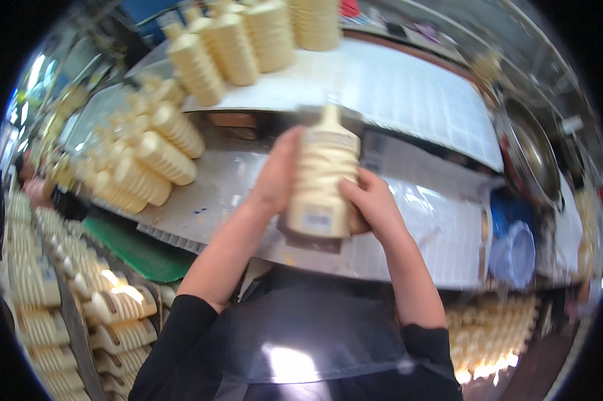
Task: The person applies paper labels to cream-colored plastic bottles using a small scraper tool to smooth them. They pick up bottles, position labels, and smooth the surface before placing the finished bottles on a nearby tray.
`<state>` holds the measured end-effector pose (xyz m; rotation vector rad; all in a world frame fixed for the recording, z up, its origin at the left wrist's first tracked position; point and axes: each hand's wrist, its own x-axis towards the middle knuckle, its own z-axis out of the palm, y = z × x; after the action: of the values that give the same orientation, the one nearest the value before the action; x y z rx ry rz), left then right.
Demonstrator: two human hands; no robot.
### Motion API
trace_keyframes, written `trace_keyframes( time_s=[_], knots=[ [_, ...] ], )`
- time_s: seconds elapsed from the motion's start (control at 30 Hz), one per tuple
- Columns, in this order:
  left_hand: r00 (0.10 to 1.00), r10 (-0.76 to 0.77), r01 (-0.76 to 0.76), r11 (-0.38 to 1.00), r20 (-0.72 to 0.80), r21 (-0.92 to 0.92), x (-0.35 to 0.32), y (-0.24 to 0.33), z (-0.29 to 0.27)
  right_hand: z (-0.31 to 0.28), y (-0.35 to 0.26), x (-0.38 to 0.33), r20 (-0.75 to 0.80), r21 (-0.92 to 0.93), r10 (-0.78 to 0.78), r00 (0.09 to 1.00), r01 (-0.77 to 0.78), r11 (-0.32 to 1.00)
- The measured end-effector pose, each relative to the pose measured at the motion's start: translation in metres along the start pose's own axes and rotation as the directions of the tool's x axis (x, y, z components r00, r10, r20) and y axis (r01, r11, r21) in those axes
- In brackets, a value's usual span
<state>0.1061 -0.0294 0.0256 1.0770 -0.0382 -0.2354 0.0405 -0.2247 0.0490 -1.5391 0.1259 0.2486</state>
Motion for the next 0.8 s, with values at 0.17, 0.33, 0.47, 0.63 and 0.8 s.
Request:
trace_keyframes(
  time_s=[0.17, 0.33, 0.47, 0.63, 0.8],
  knots=[
    [0.991, -0.009, -0.01, 0.99, 0.134, 0.139, -0.004, 0.052, 0.005, -0.002, -0.008, -0.02, 0.103, -0.068, -0.049, 0.993, 0.056, 0.996],
    [0.943, 0.041, -0.156, 0.931, 0.33, 0.33, -0.052, 0.091, 0.012, -0.015, -0.017, -0.034, 0.294, -0.2, -0.082, 0.952, 0.145, 0.969],
    [0.77, 0.506, -0.614, 0.423, 0.389, 0.666, -0.113, 0.094, 0.018, -0.019, -0.032, -0.031, 0.42, -0.224, -0.058, 0.906, 0.166, 0.961],
    [0.623, 0.727, -0.589, 0.195, 0.288, 0.784, -0.193, 0.123, 0.012, -0.01, -0.052, -0.013, 0.481, -0.015, -0.2, 0.854, 0.236, 0.972],
    [0.41, 0.907, -0.379, 0.079, 0.091, 0.922, -0.294, 0.193, 0.008, 0.015, -0.063, 0.016, 0.571, 0.058, -0.276, 0.773, 0.297, 0.953]
  ],
)
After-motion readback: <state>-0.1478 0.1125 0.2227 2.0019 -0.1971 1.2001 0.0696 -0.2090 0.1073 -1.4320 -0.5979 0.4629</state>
